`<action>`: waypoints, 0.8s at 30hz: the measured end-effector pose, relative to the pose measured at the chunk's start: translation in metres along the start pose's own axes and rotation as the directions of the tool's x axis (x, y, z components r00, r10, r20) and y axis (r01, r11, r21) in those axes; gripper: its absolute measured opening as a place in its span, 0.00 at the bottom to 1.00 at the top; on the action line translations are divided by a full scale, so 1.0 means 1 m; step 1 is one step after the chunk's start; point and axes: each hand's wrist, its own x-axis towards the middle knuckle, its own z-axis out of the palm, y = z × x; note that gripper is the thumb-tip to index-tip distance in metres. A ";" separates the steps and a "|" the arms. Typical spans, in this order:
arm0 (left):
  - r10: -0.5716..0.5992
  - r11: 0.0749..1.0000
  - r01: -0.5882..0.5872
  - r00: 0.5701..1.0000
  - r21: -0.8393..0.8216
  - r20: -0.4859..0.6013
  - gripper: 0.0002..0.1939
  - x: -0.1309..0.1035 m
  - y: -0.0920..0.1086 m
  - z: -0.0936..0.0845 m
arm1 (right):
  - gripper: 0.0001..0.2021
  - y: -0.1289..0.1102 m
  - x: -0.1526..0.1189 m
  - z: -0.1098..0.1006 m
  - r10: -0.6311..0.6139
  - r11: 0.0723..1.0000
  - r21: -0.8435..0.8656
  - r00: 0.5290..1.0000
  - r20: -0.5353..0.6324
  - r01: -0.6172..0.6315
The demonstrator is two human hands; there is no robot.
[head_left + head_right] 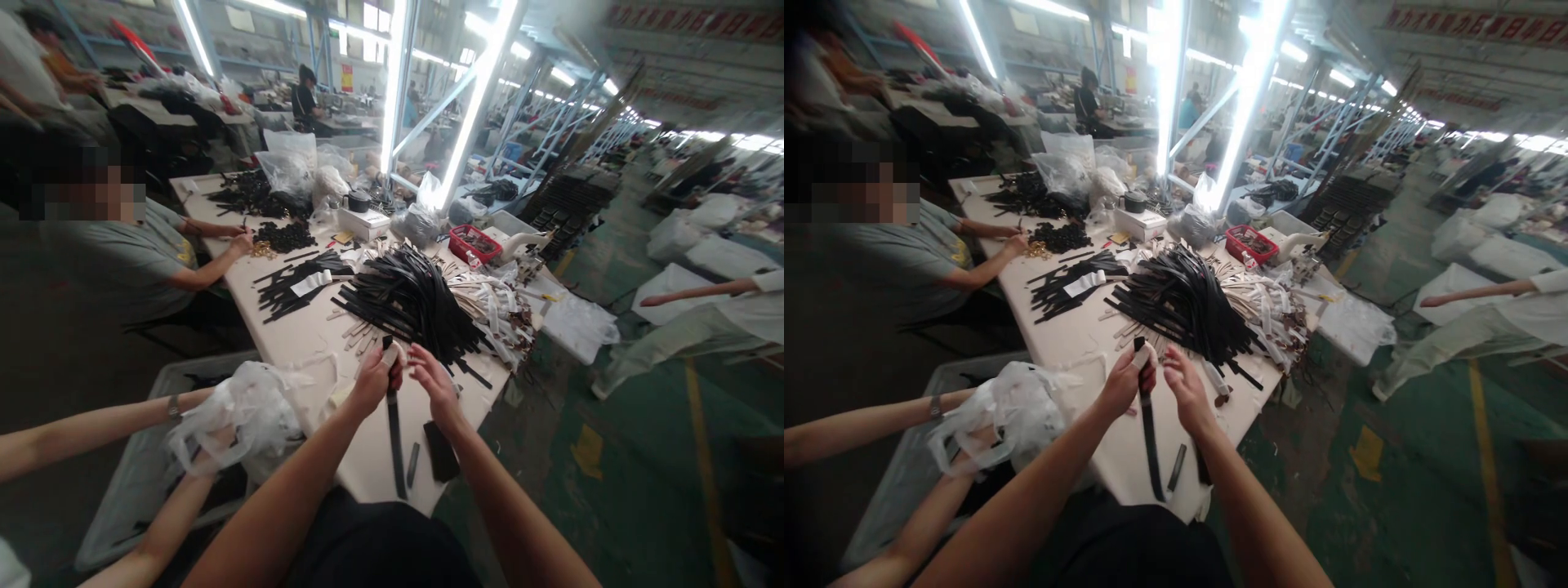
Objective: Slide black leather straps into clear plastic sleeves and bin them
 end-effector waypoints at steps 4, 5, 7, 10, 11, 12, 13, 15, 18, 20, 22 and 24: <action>0.022 0.995 -0.023 1.000 0.098 0.014 0.17 -0.004 -0.003 0.009 | 0.15 -0.053 0.059 -0.021 -0.192 0.941 -0.224 0.944 0.267 0.255; 0.044 0.991 -0.048 0.999 0.128 0.031 0.17 -0.005 -0.002 0.010 | 0.15 -0.064 0.068 -0.024 -0.233 0.914 -0.254 0.922 0.311 0.317; 0.077 0.974 -0.097 0.991 0.204 0.105 0.17 -0.006 -0.001 0.008 | 0.14 -0.081 0.078 -0.028 -0.318 0.865 -0.294 0.898 0.305 0.406; 0.109 0.941 -0.165 0.974 0.294 0.199 0.18 -0.007 -0.003 0.001 | 0.13 -0.103 0.079 -0.033 -0.406 0.824 -0.344 0.893 0.195 0.450; 0.113 0.936 -0.175 0.971 0.307 0.208 0.19 -0.008 -0.006 -0.002 | 0.13 -0.110 0.079 -0.035 -0.422 0.819 -0.354 0.892 0.163 0.452; 0.111 0.934 -0.174 0.972 0.313 0.210 0.19 -0.008 -0.010 -0.004 | 0.14 -0.116 0.078 -0.037 -0.432 0.818 -0.360 0.892 0.131 0.449; 0.098 0.935 -0.161 0.974 0.316 0.205 0.18 -0.009 -0.015 -0.006 | 0.15 -0.122 0.078 -0.039 -0.439 0.820 -0.363 0.893 0.098 0.442; 0.047 0.943 -0.108 0.980 0.314 0.195 0.17 -0.009 -0.027 -0.010 | 0.16 -0.131 0.078 -0.043 -0.440 0.832 -0.363 0.897 0.025 0.419; -0.008 0.934 -0.065 0.979 0.352 0.203 0.16 -0.008 -0.049 -0.018 | 0.16 -0.139 0.077 -0.047 -0.431 0.855 -0.344 0.900 -0.059 0.387; -0.006 0.905 -0.088 0.976 0.417 0.219 0.17 -0.008 -0.063 -0.024 | 0.17 -0.142 0.076 -0.048 -0.431 0.864 -0.328 0.898 -0.091 0.381; 0.008 0.871 -0.115 0.975 0.477 0.221 0.18 -0.008 -0.074 -0.029 | 0.17 -0.144 0.076 -0.050 -0.431 0.870 -0.317 0.895 -0.116 0.377; 0.027 0.842 -0.131 0.979 0.524 0.202 0.16 -0.010 -0.083 -0.034 | 0.18 -0.144 0.078 -0.056 -0.404 0.893 -0.289 0.898 -0.172 0.346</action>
